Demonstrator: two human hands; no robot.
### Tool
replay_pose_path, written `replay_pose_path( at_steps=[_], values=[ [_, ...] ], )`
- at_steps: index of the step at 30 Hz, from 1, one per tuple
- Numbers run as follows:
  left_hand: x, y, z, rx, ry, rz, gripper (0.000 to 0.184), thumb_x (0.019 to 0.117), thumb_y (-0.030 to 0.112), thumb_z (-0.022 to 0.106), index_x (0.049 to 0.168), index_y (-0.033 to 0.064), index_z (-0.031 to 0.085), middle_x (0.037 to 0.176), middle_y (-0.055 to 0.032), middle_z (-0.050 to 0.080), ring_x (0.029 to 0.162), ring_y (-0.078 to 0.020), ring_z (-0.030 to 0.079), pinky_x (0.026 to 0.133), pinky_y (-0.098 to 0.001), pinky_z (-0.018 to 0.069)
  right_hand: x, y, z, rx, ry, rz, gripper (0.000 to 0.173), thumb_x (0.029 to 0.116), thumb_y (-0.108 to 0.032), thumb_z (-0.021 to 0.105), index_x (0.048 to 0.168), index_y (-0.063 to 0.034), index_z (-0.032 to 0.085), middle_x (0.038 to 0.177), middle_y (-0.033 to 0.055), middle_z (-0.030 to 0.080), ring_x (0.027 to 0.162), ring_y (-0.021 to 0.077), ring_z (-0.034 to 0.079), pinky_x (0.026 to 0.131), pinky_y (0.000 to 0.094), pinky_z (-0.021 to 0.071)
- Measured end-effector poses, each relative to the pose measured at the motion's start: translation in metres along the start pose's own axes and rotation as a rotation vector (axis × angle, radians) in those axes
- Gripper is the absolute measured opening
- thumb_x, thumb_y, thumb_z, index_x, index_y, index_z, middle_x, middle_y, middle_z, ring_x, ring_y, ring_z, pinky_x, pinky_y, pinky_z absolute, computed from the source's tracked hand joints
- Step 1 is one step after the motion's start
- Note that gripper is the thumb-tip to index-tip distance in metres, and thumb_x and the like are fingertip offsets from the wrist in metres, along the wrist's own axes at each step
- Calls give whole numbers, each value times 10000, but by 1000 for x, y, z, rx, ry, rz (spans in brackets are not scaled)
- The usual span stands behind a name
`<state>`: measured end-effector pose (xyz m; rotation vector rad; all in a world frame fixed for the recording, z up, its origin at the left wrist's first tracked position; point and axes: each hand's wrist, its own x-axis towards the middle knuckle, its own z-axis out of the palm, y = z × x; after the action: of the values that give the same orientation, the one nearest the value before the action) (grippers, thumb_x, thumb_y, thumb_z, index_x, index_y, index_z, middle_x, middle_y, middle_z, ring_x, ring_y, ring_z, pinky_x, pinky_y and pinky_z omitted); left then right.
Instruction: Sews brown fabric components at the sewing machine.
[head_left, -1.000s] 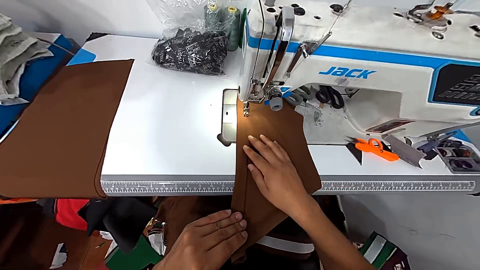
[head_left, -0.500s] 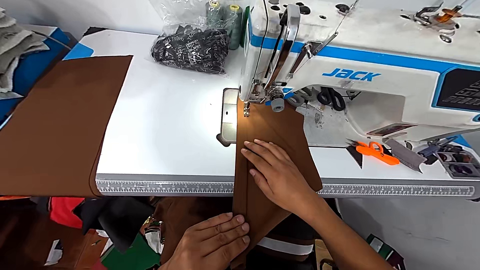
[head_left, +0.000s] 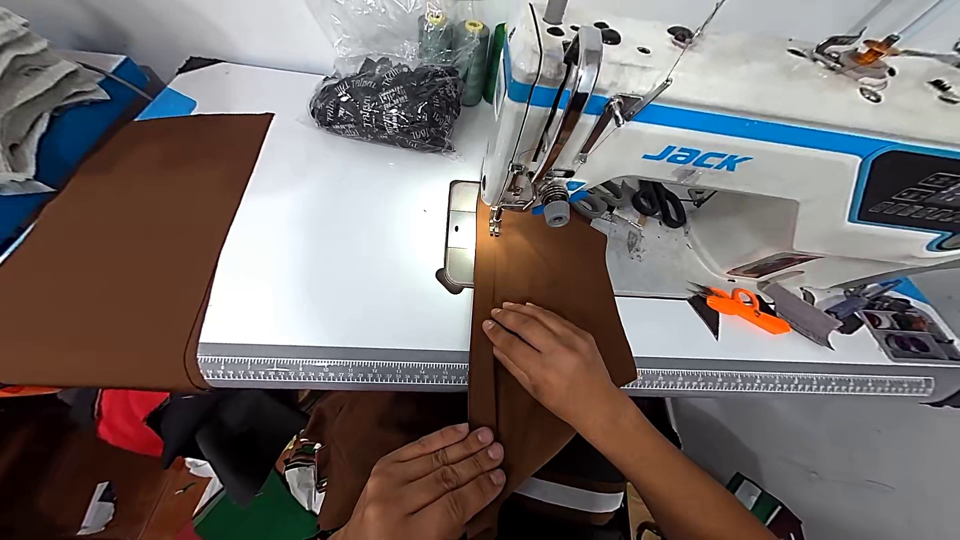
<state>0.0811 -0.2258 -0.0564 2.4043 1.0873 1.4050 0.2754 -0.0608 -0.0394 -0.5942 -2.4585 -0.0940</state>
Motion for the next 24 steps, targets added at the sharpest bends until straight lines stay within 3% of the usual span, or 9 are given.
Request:
replay_pose_path(
  at_steps=[6,10,17,24],
  values=[
    [-1,-3,-7,5,-17,0,168,1018,67,592,1115,57,729,1199,-80,753,1238,-192,663,1136,-347,486,-2,-18,8,91,5,214,270,999,-259,611,1186,-156,776,1314,40,698,1315,240,603,1131,447,478],
    [-6,-8,-12,-2,-54,3,156,1018,84,606,1116,59,724,1208,-81,750,1242,-193,661,1138,-351,486,-9,-11,6,116,-70,173,343,1036,-341,535,1274,-199,737,1409,20,637,1386,223,529,1165,445,423],
    [-10,-11,-5,7,-84,15,153,1008,83,624,1122,60,724,1220,-78,746,1254,-191,653,1145,-352,480,-11,-3,-2,130,-135,134,364,1041,-326,521,1325,-189,702,1436,23,610,1400,218,504,1168,435,410],
    [-14,-14,-1,15,-106,0,157,1011,80,619,1131,64,719,1231,-67,742,1263,-183,646,1148,-347,474,-16,-15,-5,55,-192,131,403,1074,-422,465,1392,-262,653,1496,36,556,1441,257,458,1187,515,376]
  ],
)
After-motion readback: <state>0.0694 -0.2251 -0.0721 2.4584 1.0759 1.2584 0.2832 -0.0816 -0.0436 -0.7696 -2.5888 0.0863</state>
